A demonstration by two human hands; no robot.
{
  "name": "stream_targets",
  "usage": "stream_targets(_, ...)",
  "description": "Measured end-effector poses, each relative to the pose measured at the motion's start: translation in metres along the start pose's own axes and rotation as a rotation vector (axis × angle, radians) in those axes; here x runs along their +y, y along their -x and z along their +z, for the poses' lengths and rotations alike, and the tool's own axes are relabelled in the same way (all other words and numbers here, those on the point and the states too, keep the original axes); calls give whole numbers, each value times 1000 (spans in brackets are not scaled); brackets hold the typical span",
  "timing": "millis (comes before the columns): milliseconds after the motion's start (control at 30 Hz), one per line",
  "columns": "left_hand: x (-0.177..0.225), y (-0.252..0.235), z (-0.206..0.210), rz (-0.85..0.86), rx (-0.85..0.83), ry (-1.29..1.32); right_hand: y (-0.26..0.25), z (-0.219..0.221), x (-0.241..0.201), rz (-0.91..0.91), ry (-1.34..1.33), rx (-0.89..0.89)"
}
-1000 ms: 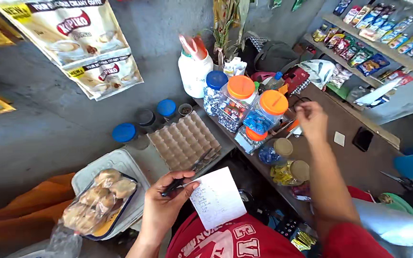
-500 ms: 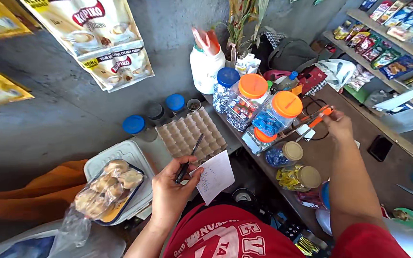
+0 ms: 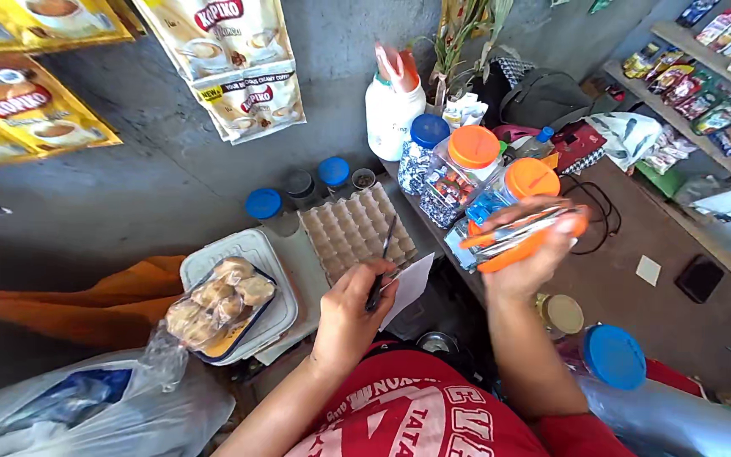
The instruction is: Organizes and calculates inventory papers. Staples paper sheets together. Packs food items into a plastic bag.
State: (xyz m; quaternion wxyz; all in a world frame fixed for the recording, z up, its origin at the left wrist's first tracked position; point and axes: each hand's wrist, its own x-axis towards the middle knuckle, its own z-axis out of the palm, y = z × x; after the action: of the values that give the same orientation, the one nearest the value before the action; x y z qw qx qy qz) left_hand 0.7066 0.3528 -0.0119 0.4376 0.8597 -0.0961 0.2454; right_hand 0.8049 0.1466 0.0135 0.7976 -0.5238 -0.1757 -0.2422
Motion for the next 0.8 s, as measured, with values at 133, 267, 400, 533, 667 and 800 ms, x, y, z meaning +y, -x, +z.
stream_targets(133,3,5,3,63,22,-58,27,40,18,41,27,-116)
stream_targets(267,5,10,3,105,26,-74,40,48,25,53,131,-210)
stream_targets(400,7,11,5,131,37,-81,48,51,27,62,149,-236)
stream_targets(533,11,13,11,145,14,-77,46,48,29,57,164,-231)
stream_targets(667,13,14,19,143,-25,-45,47,43,30,88,189,-210)
stream_targets(800,9,11,21,99,-31,-36,35,9,13,118,157,-210)
